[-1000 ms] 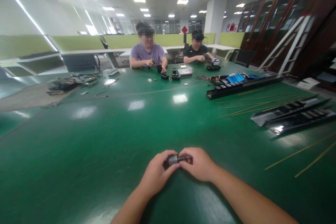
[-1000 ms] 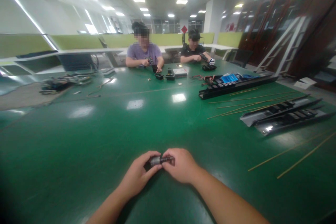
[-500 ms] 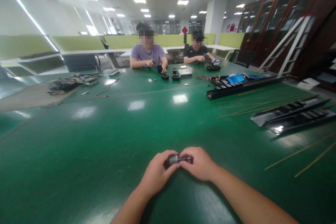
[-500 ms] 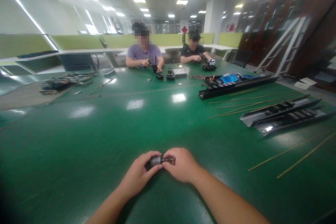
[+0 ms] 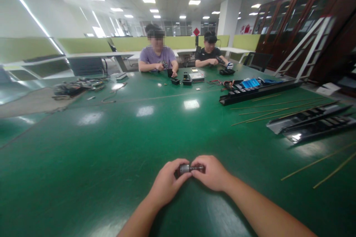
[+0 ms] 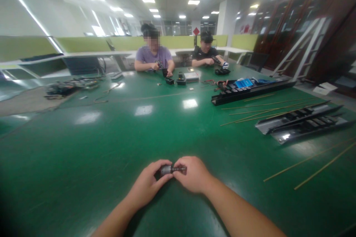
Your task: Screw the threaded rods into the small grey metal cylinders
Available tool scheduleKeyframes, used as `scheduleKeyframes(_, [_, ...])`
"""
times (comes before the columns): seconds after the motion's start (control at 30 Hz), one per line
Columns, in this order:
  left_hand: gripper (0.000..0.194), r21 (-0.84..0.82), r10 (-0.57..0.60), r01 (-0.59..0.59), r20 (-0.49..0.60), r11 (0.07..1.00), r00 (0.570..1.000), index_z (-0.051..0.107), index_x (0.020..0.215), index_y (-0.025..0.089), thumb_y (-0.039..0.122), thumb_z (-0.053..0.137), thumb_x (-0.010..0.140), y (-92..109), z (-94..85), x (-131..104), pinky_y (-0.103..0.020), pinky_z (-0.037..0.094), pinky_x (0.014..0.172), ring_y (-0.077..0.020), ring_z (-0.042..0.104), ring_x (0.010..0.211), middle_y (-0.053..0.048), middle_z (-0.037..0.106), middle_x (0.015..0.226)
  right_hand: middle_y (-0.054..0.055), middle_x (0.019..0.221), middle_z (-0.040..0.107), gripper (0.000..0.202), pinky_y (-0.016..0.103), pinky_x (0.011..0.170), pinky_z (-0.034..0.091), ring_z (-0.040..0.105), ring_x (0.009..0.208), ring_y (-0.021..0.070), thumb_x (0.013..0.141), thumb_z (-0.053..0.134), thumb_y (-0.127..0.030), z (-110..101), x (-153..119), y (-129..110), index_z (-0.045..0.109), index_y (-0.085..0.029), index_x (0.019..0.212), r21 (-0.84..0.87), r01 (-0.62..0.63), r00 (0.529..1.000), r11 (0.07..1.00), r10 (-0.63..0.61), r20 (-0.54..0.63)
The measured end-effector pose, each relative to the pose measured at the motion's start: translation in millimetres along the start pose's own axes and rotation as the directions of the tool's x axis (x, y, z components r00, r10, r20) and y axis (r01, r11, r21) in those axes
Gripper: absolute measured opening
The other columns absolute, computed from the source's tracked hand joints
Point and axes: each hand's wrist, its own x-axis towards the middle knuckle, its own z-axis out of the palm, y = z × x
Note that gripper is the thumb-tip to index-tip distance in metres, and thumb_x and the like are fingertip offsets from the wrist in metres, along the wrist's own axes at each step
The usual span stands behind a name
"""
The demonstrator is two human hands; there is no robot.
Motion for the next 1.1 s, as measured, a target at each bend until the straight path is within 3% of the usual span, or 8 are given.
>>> scheduleKeyframes(1.1, [0.025,-0.012,-0.021,0.021,0.016,1.0,1.0,0.064,0.112,0.029,0.032,0.066,0.086,1.1,-0.3,0.4,-0.035,0.045,0.089,-0.0229,0.06,0.099,0.0,0.068,0.11,0.001,0.082,0.071,0.01,0.025,0.068,0.041,0.062,0.075,0.0159,0.081,0.066,-0.022,-1.1,-1.0,3.8,0.073,-0.021,0.088,-0.005,0.052,0.999,0.999,-0.052,-0.012])
